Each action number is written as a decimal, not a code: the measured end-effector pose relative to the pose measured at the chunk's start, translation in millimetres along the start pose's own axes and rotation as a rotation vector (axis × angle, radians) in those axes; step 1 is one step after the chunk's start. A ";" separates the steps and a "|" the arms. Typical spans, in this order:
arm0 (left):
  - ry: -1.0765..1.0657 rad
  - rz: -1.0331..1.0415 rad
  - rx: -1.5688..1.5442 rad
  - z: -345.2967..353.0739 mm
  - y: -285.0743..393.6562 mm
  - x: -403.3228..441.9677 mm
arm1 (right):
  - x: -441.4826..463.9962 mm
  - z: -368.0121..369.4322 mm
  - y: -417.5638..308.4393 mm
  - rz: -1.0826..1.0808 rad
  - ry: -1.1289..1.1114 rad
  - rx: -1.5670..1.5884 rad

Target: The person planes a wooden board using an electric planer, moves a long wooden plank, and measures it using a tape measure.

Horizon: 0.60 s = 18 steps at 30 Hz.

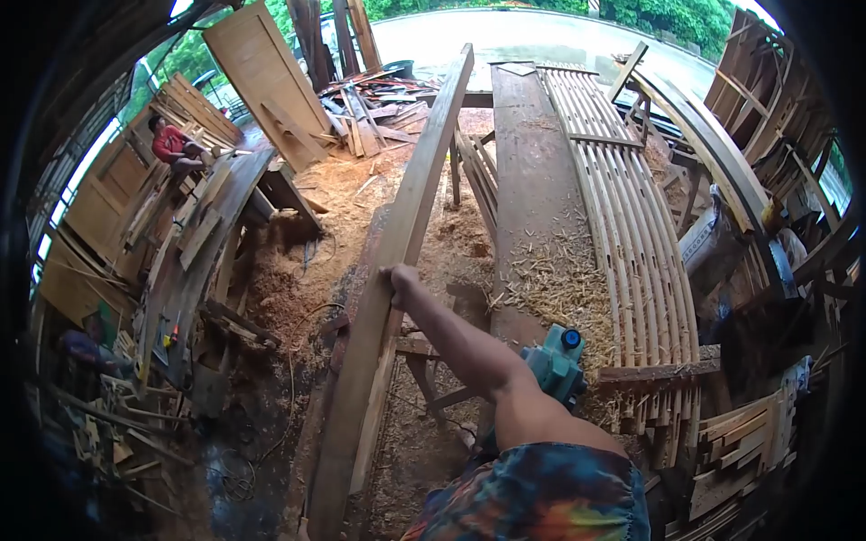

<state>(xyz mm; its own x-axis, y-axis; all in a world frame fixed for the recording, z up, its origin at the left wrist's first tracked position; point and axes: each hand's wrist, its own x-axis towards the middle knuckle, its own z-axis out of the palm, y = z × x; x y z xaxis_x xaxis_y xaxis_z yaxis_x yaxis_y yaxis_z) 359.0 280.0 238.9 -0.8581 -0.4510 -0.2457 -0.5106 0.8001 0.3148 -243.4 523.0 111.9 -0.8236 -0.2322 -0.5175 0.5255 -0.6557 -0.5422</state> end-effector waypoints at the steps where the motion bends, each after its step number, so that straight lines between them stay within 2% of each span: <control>1: 0.020 0.009 0.009 0.8 13.0 16.6 | 2.7 8.9 -13.6 -0.034 0.018 -0.001; 5: 0.049 0.102 -0.095 9.4 56.1 81.5 | 28.4 20.6 -47.5 -0.301 0.064 -0.170; 7: 0.040 0.117 -0.117 10.7 83.4 113.7 | 48.9 11.3 -34.9 -0.358 0.048 -0.395; 8: 0.102 0.220 -0.157 18.6 85.5 134.6 | 56.1 3.4 -22.6 -0.381 0.042 -0.508; 9: 0.165 0.323 -0.200 27.5 87.7 155.4 | 37.9 2.5 -15.9 -0.369 -0.001 -0.561; 11: 0.142 0.238 -0.165 28.8 109.8 180.9 | -27.0 7.6 -0.8 -0.340 -0.093 -0.670; 14: 0.131 0.276 -0.182 36.5 132.3 219.1 | -93.5 1.7 46.5 -0.405 0.097 -0.836; 16: 0.131 0.237 -0.121 29.9 163.0 231.2 | -82.2 -48.8 92.7 -0.391 -0.062 -0.864; 18: 0.132 0.233 -0.103 34.6 175.5 248.5 | -159.3 -53.3 101.4 -0.403 -0.054 -0.918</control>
<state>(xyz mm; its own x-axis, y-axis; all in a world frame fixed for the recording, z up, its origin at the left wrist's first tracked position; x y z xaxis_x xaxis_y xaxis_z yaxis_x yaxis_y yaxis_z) 58.0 322.0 201.4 -0.9493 -0.3122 -0.0366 -0.2956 0.8469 0.4421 -47.5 531.8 104.2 -0.9730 -0.1620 -0.1645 0.1477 0.1107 -0.9828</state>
